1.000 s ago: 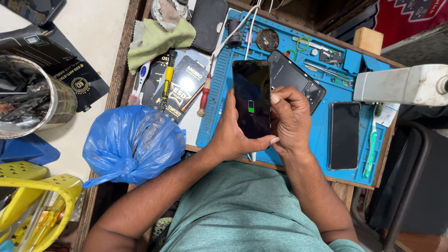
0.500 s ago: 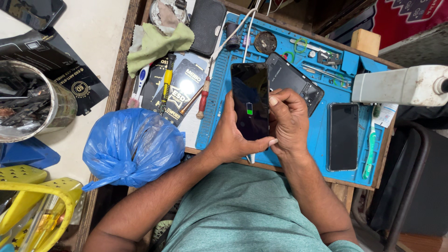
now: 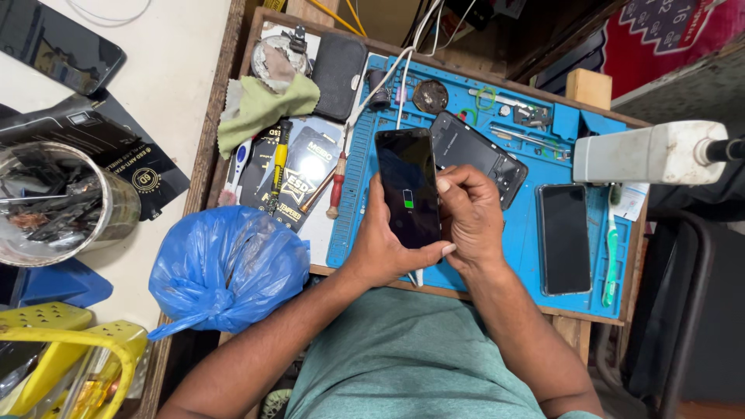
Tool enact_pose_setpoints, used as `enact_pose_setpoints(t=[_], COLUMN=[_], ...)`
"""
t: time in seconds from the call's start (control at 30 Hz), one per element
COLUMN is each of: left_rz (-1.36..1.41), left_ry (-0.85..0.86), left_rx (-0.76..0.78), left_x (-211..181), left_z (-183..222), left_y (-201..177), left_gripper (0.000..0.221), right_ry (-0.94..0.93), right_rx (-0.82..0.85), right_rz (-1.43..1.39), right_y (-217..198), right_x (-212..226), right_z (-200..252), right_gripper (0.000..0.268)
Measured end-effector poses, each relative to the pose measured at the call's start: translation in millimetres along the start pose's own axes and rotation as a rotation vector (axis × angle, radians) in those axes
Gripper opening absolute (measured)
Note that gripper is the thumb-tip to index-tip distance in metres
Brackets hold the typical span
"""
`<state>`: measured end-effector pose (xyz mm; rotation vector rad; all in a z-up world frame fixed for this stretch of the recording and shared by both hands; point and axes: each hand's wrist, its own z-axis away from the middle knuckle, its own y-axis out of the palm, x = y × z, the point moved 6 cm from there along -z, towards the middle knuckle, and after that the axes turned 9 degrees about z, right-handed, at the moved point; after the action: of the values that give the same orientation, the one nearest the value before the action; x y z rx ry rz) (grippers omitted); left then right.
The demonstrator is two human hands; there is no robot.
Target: The person works on a disassembled smartphone, connecting a charging cable to test power and then inserting a SIM card. The device powers on and shows a charging icon. The person handles the phone and a SIM card while seated at a cluttered workbench.
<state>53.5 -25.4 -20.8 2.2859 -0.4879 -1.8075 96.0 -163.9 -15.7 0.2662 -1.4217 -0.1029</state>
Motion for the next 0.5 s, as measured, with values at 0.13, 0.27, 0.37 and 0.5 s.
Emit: enact_pose_setpoints(t=[0.13, 0.27, 0.37, 0.5], left_rz=[0.035, 0.061, 0.018, -0.042], left_ry=[0.001, -0.039, -0.043, -0.053], left_rx=[-0.002, -0.005, -0.015, -0.026], left_x=[-1.8, 2.0, 5.1, 5.0], left_z=[-0.1, -0.9, 1.5, 0.2], left_y=[0.8, 2.6, 4.6, 4.9], left_gripper=[0.111, 0.110, 0.109, 0.106], right_ry=[0.012, -0.012, -0.019, -0.003], right_rx=[-0.010, -0.021, -0.031, -0.041], right_rz=[-0.006, 0.008, 0.008, 0.016], right_y=[-0.9, -5.0, -11.9, -12.4], right_x=[-1.4, -4.4, -9.2, -14.3], right_z=[0.7, -1.5, 0.1, -0.4], right_gripper=[0.010, 0.010, 0.010, 0.009])
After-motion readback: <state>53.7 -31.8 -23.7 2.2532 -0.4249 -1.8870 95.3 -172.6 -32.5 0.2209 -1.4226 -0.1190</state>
